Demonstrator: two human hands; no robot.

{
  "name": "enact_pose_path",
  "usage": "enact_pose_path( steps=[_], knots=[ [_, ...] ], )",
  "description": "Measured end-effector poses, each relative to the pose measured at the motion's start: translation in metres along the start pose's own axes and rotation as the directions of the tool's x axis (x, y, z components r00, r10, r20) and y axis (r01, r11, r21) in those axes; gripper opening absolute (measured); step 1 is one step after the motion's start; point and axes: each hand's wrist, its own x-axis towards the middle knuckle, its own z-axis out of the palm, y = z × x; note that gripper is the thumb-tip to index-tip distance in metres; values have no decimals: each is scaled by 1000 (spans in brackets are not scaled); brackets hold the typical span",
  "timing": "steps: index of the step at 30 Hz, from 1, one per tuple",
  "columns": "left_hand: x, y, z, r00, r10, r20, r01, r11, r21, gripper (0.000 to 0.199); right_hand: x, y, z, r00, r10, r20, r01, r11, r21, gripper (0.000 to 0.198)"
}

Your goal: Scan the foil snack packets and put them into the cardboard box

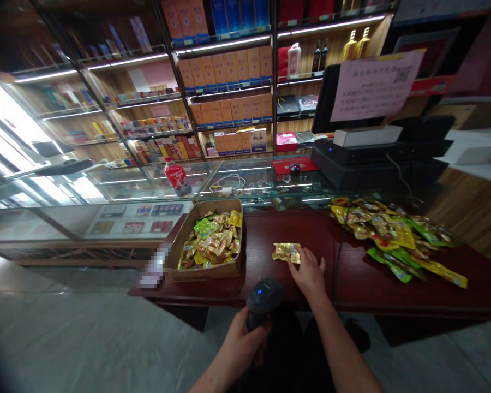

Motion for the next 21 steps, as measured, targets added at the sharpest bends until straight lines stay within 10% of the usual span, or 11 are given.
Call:
enact_pose_path(
  steps=[8,21],
  knots=[
    [6,7,-1,999,48,-14,-48,999,3,30,4,11,-8,987,29,-155,63,831,552,38],
    [12,8,-5,991,129,38,-133,984,121,27,-6,0,-25,989,139,43,-109,514,851,63]
  ],
)
